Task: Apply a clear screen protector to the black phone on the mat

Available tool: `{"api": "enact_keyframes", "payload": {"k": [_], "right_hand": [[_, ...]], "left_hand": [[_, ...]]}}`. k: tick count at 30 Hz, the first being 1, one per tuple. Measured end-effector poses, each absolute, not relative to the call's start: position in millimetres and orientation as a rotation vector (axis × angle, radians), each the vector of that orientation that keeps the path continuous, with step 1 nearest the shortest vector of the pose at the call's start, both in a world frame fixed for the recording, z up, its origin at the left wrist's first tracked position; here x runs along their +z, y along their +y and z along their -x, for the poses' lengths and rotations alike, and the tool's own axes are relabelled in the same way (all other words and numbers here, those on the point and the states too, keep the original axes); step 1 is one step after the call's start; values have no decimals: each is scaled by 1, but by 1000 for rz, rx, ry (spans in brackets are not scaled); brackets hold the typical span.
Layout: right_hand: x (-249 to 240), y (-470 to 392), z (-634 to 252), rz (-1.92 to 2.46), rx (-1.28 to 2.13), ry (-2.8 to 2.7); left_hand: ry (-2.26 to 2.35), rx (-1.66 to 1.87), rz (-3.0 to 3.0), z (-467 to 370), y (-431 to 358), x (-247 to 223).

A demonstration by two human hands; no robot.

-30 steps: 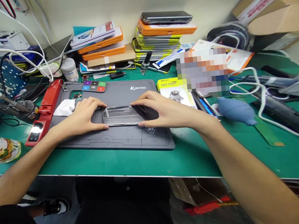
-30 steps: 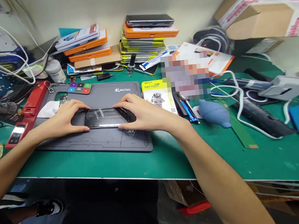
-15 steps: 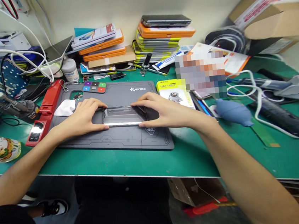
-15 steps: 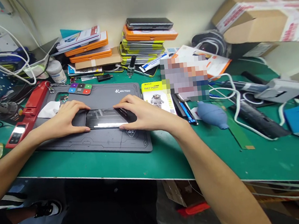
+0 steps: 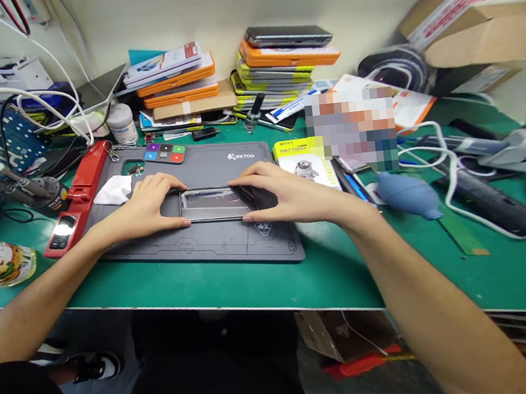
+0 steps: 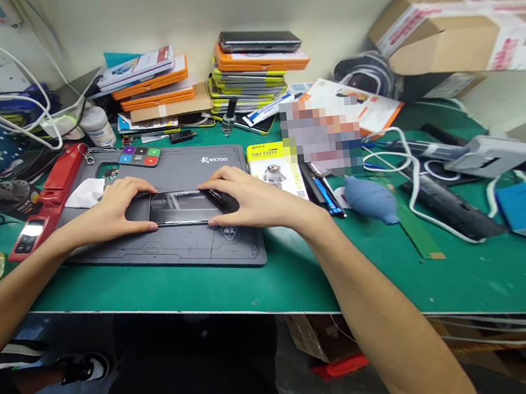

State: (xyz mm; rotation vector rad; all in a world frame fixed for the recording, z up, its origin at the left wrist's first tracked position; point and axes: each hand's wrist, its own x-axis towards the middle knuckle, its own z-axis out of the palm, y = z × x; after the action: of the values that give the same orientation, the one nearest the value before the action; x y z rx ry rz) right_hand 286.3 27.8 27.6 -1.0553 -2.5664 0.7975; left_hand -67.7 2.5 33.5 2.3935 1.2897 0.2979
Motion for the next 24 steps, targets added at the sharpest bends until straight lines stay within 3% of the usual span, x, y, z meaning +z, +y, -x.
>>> {"api": "enact_keyframes", "payload": {"k": [24], "right_hand": [[30, 29, -285, 1033, 771, -2593]], "left_hand": [[1316, 297, -2408, 65, 1, 36]]}}
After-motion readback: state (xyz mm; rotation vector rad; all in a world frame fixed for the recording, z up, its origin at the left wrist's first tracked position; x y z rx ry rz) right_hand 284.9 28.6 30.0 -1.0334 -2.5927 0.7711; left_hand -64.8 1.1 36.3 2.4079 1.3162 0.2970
